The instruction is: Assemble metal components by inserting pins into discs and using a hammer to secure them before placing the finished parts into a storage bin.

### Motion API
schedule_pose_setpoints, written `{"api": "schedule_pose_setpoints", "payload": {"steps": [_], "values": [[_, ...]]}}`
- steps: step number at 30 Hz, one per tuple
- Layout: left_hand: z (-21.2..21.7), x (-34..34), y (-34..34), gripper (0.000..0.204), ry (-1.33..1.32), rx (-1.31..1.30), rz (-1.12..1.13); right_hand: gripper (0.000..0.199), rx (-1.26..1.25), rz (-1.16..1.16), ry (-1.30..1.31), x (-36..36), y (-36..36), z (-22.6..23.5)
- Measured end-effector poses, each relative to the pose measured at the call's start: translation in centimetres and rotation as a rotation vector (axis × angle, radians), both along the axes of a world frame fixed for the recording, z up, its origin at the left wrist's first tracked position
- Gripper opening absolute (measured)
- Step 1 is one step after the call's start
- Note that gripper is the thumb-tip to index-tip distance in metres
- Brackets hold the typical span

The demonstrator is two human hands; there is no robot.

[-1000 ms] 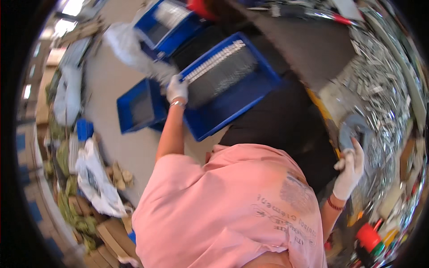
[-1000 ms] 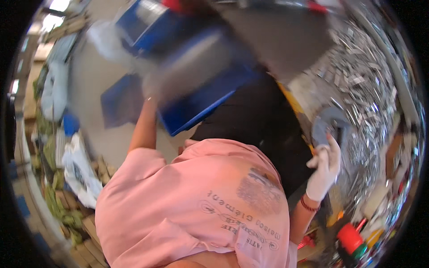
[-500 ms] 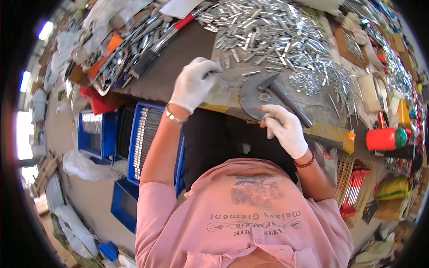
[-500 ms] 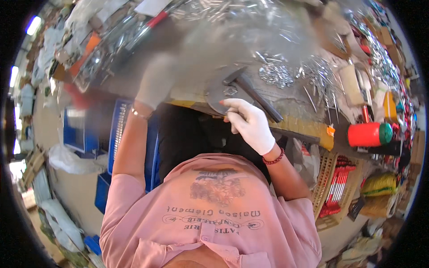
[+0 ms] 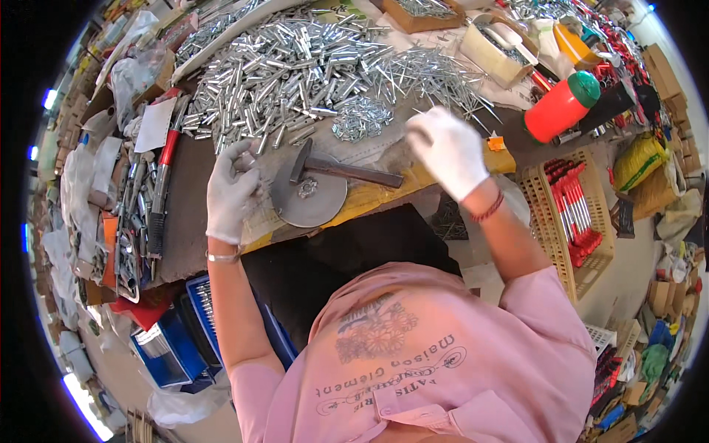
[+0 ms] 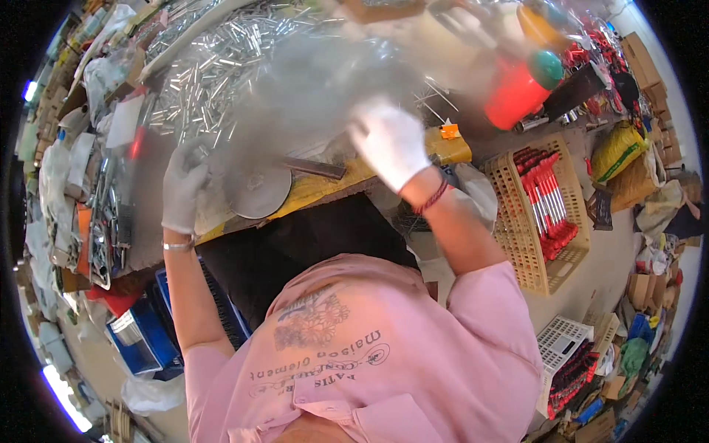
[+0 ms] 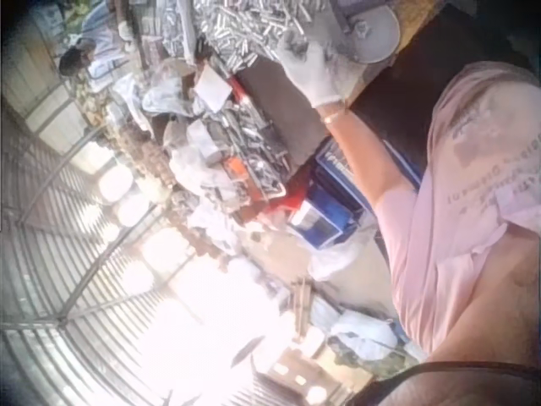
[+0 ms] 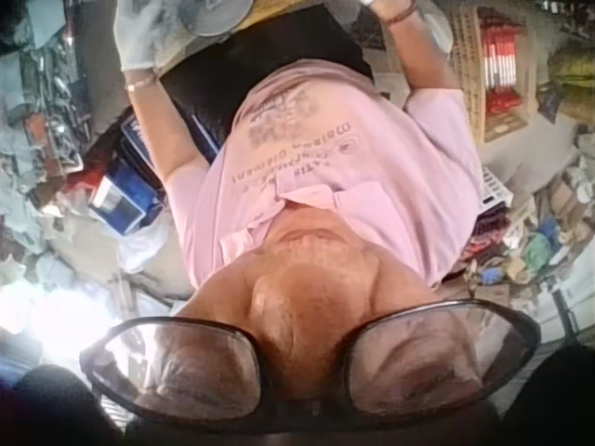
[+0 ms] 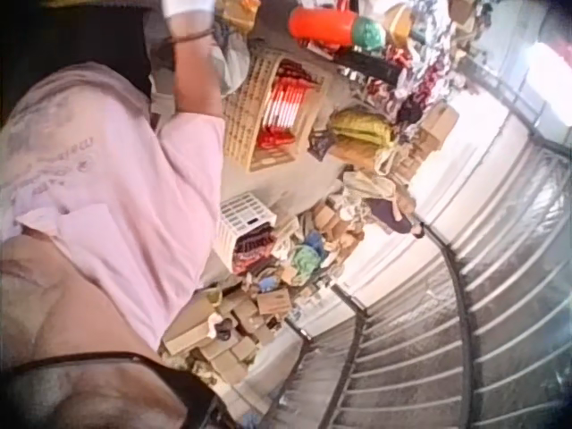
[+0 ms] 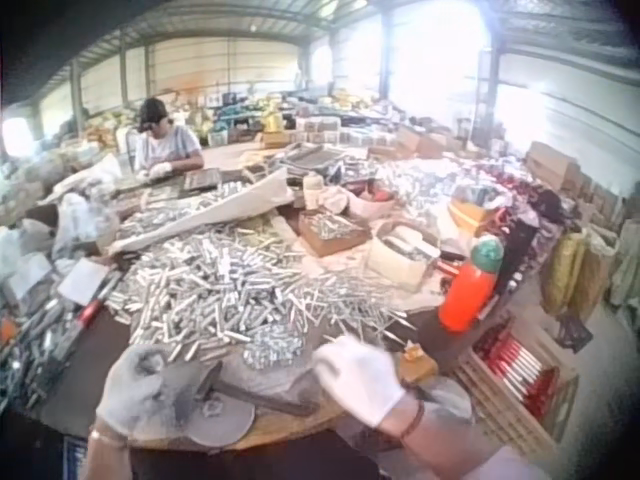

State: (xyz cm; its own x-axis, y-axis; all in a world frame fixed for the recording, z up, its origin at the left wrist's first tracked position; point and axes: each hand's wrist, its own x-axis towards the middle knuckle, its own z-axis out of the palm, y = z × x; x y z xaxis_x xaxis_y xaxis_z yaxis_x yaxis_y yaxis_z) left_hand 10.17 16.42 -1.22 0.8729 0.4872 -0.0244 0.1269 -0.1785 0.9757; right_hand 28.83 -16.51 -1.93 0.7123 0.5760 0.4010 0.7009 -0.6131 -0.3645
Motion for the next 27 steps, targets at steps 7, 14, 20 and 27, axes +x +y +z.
{"api": "schedule_pose_setpoints", "payload": {"steps": [7,14,20,27], "values": [[1.3,-3.1,-6.0,0.023,0.166,-0.096,-0.05,0.037,-0.296,-0.046,-0.128,6.8,0.8,-3.4],[-1.9,-5.6,-8.1,0.02,0.007,0.475,0.094,0.023,0.462,0.368,1.044,-3.0,5.1,2.1],[-2.1,-5.5,-7.5,0.016,0.065,0.631,0.06,0.008,0.085,0.56,0.537,-5.9,7.1,-0.7],[-2.5,-5.0,-7.3,0.014,-0.08,0.739,0.065,0.004,-0.129,0.551,-0.074,-6.4,7.2,-0.3]]}}
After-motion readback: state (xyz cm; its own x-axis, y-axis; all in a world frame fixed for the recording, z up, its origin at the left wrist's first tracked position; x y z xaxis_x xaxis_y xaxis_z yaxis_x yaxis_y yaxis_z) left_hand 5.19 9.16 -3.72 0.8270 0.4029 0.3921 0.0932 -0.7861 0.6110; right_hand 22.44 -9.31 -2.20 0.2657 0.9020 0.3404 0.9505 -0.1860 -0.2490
